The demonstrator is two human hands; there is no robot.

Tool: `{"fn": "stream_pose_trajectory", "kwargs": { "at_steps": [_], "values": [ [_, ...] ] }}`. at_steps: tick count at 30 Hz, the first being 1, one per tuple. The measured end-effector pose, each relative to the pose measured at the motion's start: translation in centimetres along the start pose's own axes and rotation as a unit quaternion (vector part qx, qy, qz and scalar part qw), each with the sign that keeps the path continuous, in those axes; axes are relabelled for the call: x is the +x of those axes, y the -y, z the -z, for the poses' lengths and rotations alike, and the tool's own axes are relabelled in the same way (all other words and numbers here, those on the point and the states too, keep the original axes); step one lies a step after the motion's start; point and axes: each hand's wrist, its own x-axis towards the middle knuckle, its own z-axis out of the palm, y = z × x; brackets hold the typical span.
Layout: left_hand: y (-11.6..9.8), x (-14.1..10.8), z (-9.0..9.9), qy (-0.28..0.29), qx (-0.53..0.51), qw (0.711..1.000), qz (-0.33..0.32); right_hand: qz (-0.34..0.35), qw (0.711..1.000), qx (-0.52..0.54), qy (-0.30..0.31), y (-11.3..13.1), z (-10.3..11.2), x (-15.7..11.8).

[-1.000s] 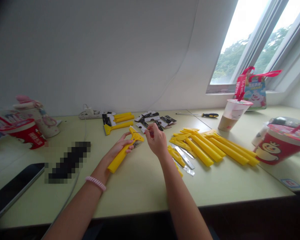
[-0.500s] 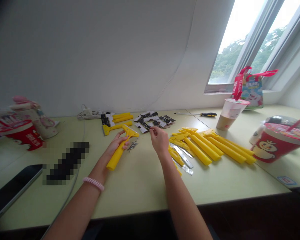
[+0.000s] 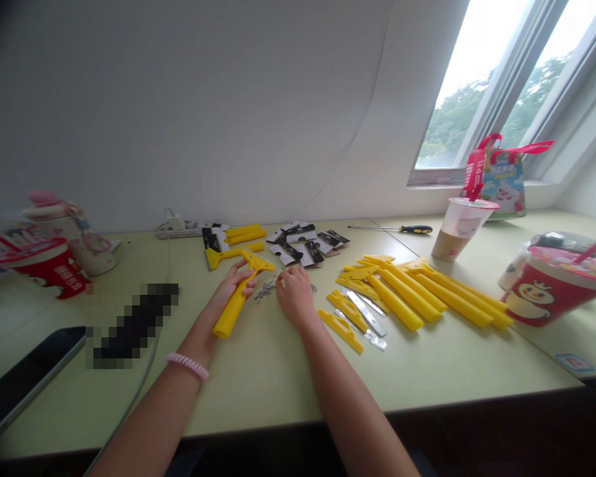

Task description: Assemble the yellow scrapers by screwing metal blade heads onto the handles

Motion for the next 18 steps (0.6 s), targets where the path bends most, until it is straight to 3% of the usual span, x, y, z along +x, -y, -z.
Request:
{"fn": "stream_pose_trajectory", "kwargs": {
  "at_steps": [10,18],
  "values": [
    [0.2,0.0,-0.1,-0.006,0.017,1.000,-0.002,0.035,0.998,0.047,0.035,0.1,-1.5,0.2],
    [0.2,-0.2,-0.1,0.005,0.020,1.000,0.005,-0.036,0.996,0.076,0.027,-0.2,-1.7,0.1]
  ]
}}
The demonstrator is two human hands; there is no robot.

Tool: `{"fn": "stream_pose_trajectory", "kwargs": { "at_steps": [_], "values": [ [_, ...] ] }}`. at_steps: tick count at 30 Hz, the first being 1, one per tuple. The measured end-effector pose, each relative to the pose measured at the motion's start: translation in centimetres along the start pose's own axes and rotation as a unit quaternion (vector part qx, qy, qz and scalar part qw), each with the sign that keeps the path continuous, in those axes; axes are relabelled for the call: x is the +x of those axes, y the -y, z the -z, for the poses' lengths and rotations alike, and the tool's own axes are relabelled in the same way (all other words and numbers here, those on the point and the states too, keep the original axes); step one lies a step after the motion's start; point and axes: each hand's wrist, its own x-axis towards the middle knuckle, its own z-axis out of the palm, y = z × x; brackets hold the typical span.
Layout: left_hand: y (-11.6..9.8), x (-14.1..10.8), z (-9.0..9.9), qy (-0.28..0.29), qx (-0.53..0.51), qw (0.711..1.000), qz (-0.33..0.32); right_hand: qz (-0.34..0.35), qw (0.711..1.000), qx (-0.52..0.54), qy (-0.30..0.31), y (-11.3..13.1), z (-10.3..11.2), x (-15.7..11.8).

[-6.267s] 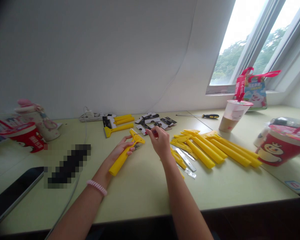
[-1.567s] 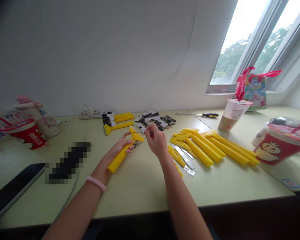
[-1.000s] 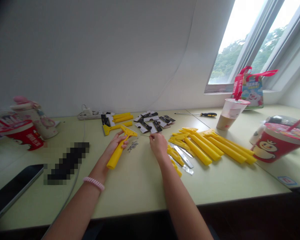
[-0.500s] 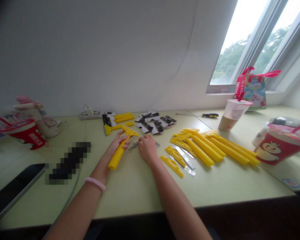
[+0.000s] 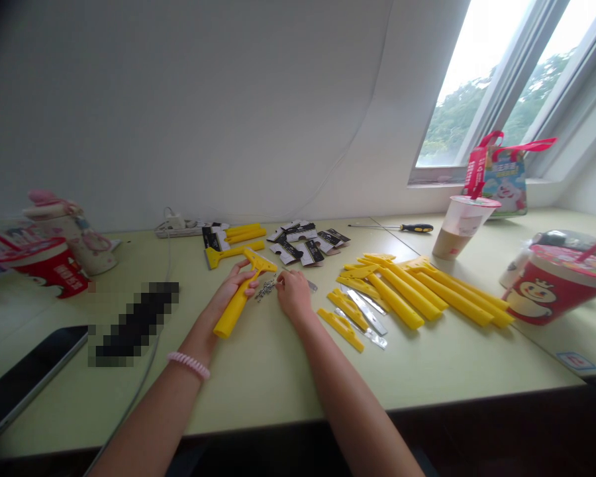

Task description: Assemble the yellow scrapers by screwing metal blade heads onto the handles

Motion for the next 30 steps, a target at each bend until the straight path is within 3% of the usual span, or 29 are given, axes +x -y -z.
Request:
{"fn": "stream_pose_trajectory", "kwargs": {
  "at_steps": [8,12,17,21,30],
  "values": [
    [-0.1,-0.3,-0.2,0.023,0.012,1.000,0.005,-0.028,0.999,0.031,-0.018,-0.1,0.6,-0.1],
    [-0.2,-0.7,-0.6,0.041,0.034,0.998,0.024,-0.075,0.979,0.178,-0.069,-0.7,1.4,0.3],
    [-0.3,-1.4,-1.1,0.096,0.054,0.992,0.058,-0.096,0.932,0.347,-0.038,-1.4,2.3,0.7],
    [-0.5,-1.7,-1.3,0.104,0.070,0.990,0.062,-0.096,0.923,0.371,-0.021,-1.4,2.6,0.7],
    [-0.5,-2.0,-1.5,0.125,0.086,0.986,0.065,-0.019,0.943,0.331,-0.041,-1.8,2.5,1.1]
  ]
}}
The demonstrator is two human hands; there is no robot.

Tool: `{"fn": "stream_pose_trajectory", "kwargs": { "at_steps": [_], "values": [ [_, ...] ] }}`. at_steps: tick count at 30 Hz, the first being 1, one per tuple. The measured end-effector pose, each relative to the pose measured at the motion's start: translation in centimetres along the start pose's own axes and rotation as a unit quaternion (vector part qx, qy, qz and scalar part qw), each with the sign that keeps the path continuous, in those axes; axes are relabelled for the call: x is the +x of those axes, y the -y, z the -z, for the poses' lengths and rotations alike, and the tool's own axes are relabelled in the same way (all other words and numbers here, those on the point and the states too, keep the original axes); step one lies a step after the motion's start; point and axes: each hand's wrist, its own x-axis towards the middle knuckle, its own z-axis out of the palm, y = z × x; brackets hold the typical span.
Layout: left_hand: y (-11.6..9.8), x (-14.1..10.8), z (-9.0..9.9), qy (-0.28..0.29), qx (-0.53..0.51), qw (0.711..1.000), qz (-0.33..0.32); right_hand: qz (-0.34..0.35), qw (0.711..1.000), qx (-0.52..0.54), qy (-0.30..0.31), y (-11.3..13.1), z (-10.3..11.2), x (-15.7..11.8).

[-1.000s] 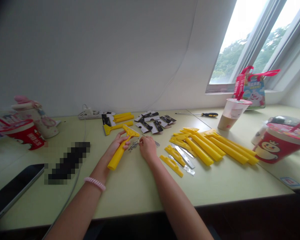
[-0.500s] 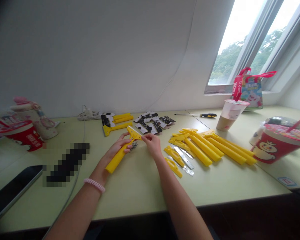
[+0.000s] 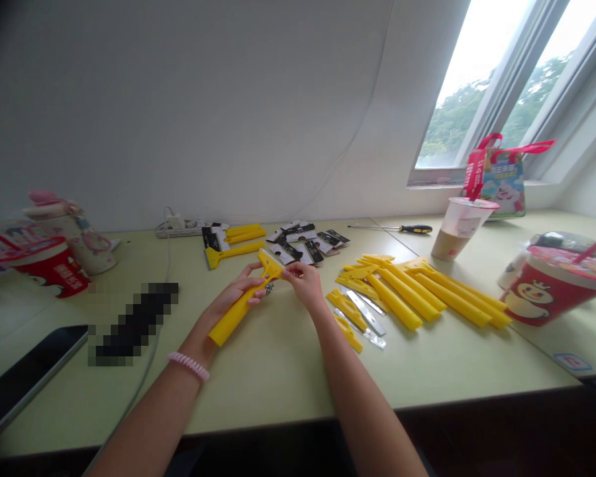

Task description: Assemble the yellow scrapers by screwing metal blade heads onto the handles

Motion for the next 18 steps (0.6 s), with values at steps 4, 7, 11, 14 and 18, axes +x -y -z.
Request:
{"fn": "stream_pose_trajectory", "kwargs": {
  "at_steps": [4,7,11,14,18],
  "values": [
    [0.1,0.0,0.2,0.009,-0.002,1.000,-0.009,0.017,1.000,0.004,-0.020,0.1,-0.3,-0.2],
    [0.3,0.1,0.4,0.014,-0.003,1.000,-0.004,0.003,0.999,0.032,-0.027,0.1,-0.6,-0.3],
    [0.4,0.4,0.7,0.007,-0.017,1.000,-0.013,-0.030,0.999,0.042,-0.013,0.1,-0.4,-0.2],
    [0.4,0.7,0.8,-0.027,-0.026,0.999,-0.024,-0.039,0.998,-0.038,-0.038,-0.1,0.5,-0.1],
    [0.4,0.8,1.0,-0.077,-0.041,0.995,-0.038,-0.063,0.955,-0.289,-0.032,-0.2,1.9,-0.5]
  ]
}}
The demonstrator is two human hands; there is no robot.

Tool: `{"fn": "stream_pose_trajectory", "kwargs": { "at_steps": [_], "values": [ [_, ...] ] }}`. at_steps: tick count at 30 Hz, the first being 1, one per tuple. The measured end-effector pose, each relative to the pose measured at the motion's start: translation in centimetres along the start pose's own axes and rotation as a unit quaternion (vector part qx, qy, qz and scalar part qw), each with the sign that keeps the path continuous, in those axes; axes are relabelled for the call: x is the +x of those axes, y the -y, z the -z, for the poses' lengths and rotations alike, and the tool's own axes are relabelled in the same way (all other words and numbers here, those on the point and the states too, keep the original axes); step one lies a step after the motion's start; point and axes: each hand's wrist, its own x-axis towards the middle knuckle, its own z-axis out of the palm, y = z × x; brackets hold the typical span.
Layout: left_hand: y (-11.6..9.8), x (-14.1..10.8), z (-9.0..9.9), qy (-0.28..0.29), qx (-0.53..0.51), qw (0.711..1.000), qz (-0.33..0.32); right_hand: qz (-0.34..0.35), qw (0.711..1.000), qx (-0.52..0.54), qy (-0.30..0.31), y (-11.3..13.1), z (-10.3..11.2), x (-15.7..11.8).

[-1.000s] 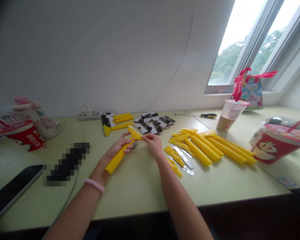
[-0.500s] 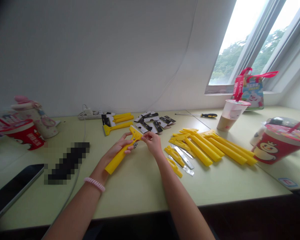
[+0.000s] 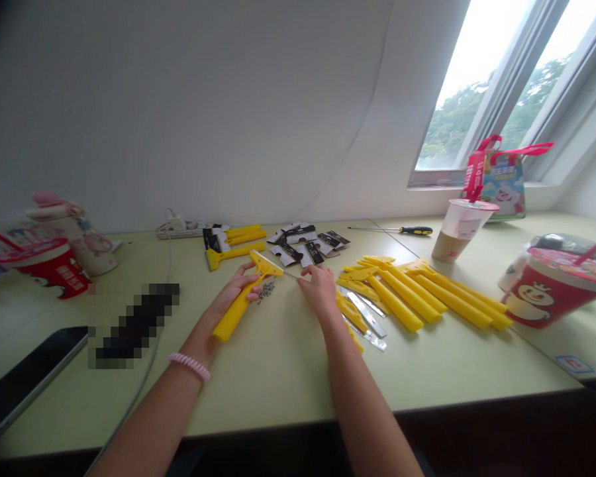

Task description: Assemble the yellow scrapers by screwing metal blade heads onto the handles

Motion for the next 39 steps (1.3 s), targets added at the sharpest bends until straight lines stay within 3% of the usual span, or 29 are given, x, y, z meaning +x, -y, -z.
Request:
{"fn": "stream_pose_trajectory", "kwargs": {
  "at_steps": [3,6,9,11,14,17,23,39],
  "values": [
    [0.1,0.3,0.2,-0.023,-0.007,1.000,-0.019,-0.044,0.990,-0.124,0.049,-0.5,0.4,-0.3],
    [0.2,0.6,0.5,-0.039,-0.014,0.999,-0.025,-0.063,0.985,-0.153,0.055,-0.8,0.5,-0.2],
    [0.2,0.9,0.8,-0.057,-0.027,0.998,-0.025,-0.055,0.996,-0.064,0.022,-0.7,0.9,0.1],
    [0.2,0.9,0.8,-0.068,-0.036,0.997,-0.025,-0.013,0.999,0.039,-0.028,-0.3,1.4,0.3],
    [0.2,0.9,0.8,-0.073,-0.043,0.996,-0.027,0.067,0.977,0.158,-0.124,0.8,2.0,0.4],
    [0.2,0.9,0.8,-0.063,-0.037,0.997,-0.030,0.135,0.957,0.198,-0.166,1.8,2.2,0.1],
    [0.4,0.9,0.8,-0.056,-0.025,0.998,-0.029,0.203,0.953,0.167,-0.150,2.4,1.8,-0.3],
    [0.2,0.8,0.8,-0.045,-0.025,0.998,-0.027,0.185,0.958,0.170,-0.135,2.2,1.7,-0.2]
  ]
}}
